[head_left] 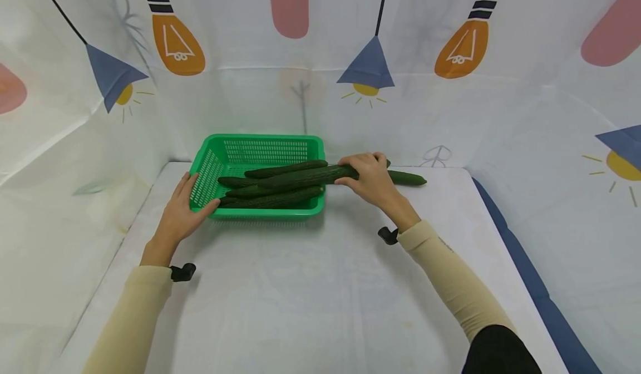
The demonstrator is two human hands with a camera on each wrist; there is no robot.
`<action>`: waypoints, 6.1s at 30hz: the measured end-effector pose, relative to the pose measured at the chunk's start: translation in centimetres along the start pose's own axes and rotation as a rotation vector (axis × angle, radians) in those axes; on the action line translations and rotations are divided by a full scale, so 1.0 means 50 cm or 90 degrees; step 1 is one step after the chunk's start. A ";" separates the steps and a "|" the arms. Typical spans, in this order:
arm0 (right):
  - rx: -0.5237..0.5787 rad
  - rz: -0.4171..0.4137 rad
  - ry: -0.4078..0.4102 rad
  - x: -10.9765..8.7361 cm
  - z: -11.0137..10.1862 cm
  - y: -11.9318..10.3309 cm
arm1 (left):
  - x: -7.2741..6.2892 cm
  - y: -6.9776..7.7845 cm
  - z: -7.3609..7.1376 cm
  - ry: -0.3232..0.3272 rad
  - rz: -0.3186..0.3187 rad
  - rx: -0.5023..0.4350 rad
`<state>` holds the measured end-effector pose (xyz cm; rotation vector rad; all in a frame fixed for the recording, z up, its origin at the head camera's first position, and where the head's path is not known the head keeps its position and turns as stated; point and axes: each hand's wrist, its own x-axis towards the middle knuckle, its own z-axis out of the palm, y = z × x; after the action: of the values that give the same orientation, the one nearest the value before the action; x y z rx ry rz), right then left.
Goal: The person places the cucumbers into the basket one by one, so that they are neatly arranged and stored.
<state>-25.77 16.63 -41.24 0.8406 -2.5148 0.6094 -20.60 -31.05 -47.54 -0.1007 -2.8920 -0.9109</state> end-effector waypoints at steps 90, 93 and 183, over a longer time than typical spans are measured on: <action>-0.065 -0.050 -0.288 0.086 0.095 -0.201 | -0.006 -0.002 0.002 -0.003 -0.005 -0.009; -0.071 -0.051 -0.283 0.087 0.095 -0.201 | -0.005 -0.002 -0.001 0.006 0.002 -0.009; 0.054 0.403 -0.312 -0.172 -0.005 0.335 | -0.005 0.002 -0.006 0.012 -0.020 -0.002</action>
<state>-30.10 32.76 -49.92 0.2027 -3.2507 0.7787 -20.31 -31.17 -47.26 -0.0468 -2.8833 -0.9175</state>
